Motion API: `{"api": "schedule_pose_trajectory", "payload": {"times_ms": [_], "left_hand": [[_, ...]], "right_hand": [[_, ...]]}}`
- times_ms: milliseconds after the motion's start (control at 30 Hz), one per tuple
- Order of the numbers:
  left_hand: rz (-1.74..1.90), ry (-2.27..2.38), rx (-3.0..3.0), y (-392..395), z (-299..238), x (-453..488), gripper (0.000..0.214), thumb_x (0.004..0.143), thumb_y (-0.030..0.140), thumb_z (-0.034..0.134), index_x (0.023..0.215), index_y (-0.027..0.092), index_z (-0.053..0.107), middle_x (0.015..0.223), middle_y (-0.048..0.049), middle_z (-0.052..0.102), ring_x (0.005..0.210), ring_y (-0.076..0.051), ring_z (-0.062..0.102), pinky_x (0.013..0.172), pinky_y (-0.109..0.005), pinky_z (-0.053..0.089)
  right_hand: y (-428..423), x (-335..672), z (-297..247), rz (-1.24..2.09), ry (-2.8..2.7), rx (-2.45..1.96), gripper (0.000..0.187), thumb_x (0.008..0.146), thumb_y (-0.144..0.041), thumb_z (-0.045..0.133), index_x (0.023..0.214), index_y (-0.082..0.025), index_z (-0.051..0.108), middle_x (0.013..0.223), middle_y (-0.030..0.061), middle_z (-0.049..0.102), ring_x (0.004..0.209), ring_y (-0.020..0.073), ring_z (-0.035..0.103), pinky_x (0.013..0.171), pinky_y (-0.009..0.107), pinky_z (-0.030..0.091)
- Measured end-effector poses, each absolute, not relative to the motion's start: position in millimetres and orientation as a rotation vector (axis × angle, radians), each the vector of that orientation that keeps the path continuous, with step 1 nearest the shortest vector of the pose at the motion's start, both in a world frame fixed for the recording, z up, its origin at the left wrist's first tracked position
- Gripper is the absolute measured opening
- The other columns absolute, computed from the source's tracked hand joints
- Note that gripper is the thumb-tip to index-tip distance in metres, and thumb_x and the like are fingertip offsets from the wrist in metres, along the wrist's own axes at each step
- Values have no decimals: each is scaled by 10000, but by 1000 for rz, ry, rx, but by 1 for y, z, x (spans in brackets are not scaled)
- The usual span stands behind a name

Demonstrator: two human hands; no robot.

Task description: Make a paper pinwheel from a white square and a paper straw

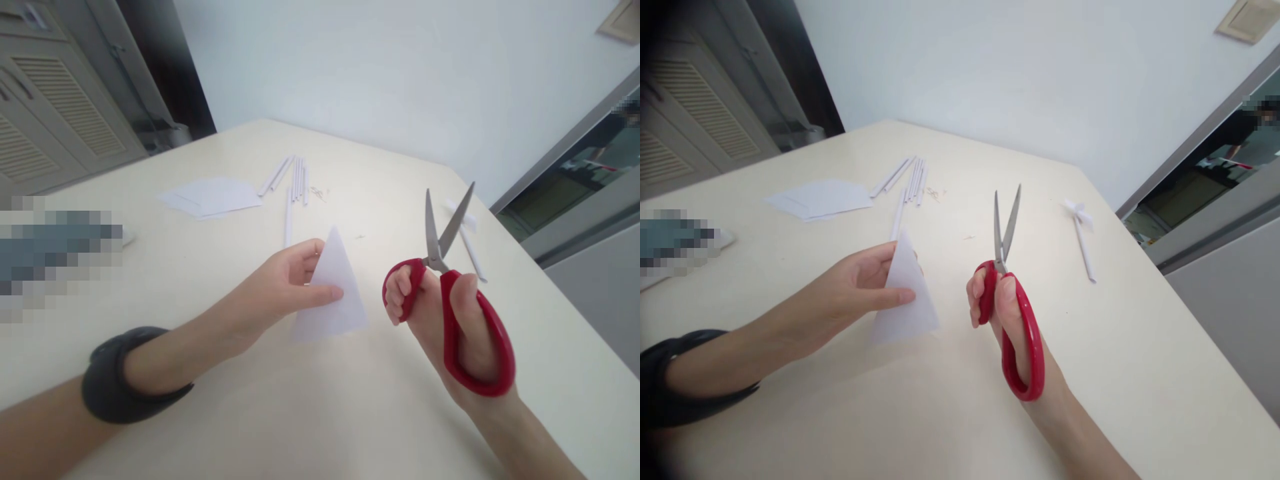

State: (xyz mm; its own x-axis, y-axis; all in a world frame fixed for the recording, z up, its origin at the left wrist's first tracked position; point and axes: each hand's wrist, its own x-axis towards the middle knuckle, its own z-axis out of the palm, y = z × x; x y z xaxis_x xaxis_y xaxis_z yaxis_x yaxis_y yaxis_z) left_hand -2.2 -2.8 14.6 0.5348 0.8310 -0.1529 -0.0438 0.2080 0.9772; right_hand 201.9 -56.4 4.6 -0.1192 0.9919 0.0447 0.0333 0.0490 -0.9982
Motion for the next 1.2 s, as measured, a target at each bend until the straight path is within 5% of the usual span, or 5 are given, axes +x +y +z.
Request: {"api": "schedule_pose_trajectory", "payload": {"times_ms": [167, 400, 1200], "left_hand": [[774, 847, 1225, -1, 5, -6, 140, 765, 267, 658, 897, 235, 624, 771, 19, 668, 761, -166, 638, 672, -250, 499], [832, 864, 1299, -1, 3, -8, 175, 786, 351, 633, 903, 220, 630, 925, -13, 698, 848, -195, 644, 725, -289, 507], [1104, 1013, 1444, -11, 8, -5, 211, 784, 260, 614, 990, 221, 598, 995, -14, 685, 878, -220, 642, 726, -309, 534]], "right_hand": [[-53, 196, 7, 1358, -1545, -1327, 393, 901, -536, 348, 724, -206, 470, 682, -1, 450, 650, 139, 439, 597, 275, 363], [-54, 191, 3, 1608, -1713, -1250, 358, 882, -526, 419, 765, -191, 472, 715, -9, 464, 652, 118, 418, 617, 259, 353], [-55, 197, 15, 1598, -1771, -1212, 295, 900, -441, 442, 734, -198, 428, 727, -11, 427, 675, 125, 394, 648, 265, 331]]}}
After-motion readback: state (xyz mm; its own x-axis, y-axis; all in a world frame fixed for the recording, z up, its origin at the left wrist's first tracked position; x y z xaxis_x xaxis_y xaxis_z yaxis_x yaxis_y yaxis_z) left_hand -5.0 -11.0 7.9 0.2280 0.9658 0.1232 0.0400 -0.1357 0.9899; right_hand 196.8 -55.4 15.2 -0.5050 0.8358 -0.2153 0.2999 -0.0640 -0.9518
